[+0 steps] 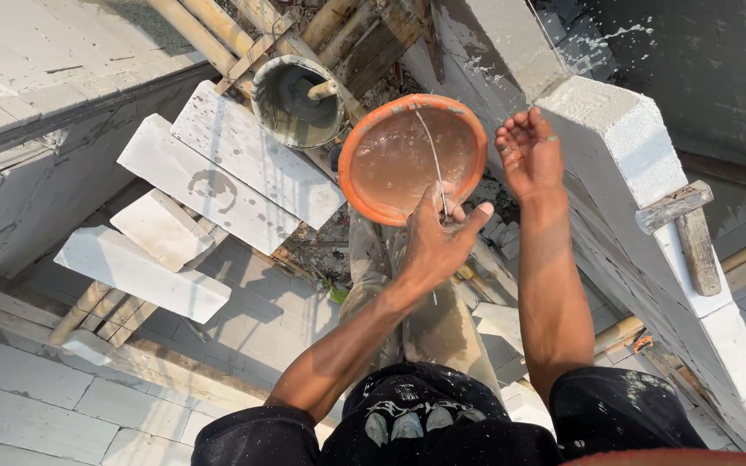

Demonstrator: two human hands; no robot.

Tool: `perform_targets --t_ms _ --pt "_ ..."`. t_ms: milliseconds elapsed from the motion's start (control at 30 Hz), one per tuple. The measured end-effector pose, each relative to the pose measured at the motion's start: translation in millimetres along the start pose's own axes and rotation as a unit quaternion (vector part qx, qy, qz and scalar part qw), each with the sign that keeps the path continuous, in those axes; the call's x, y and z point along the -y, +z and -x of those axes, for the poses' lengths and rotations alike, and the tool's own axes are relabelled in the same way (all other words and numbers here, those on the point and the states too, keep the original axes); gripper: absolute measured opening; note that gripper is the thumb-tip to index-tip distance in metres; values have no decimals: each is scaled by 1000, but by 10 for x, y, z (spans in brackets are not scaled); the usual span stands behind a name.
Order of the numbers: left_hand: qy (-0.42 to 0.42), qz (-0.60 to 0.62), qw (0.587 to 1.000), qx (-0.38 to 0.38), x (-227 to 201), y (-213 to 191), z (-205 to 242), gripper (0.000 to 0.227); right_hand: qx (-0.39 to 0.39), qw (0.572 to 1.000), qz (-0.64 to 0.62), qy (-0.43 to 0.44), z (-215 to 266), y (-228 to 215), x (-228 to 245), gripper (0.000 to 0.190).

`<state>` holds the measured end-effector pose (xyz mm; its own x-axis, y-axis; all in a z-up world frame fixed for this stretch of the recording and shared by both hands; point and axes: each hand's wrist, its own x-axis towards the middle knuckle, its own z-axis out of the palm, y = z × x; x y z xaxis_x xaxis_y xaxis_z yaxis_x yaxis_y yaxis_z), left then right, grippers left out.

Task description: The person applies mortar to a wall with a trowel, positions a concrete block onto it, and taps it with an axe. They then pour water from a bowl onto the block and spread it by hand.

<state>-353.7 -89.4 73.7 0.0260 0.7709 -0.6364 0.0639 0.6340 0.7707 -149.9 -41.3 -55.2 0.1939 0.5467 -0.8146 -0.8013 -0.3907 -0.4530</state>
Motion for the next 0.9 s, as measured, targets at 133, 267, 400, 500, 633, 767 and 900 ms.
perform_targets --t_ms 133,267,400,500,633,767,900 --pt "-3 32 999 15 -31 -12 8 67 99 892 441 12 386 159 -420 28" --pt "17 46 999 6 -9 107 2 74 108 697 706 -63 152 263 -1099 28" --pt "34 82 995 -46 -86 125 -10 70 74 827 555 46 579 819 -770 27" --pt "-22 90 993 -79 20 145 -143 69 272 892 49 358 10 438 -470 24" --pt "-10 37 993 -113 120 167 -272 63 166 967 -9 193 -708 798 10 32" --pt "-33 34 993 -110 32 76 -294 66 106 991 80 -29 -1288 1784 176 45" --pt "-15 39 989 -142 59 158 -323 70 131 969 179 -107 -858 1643 30 39"
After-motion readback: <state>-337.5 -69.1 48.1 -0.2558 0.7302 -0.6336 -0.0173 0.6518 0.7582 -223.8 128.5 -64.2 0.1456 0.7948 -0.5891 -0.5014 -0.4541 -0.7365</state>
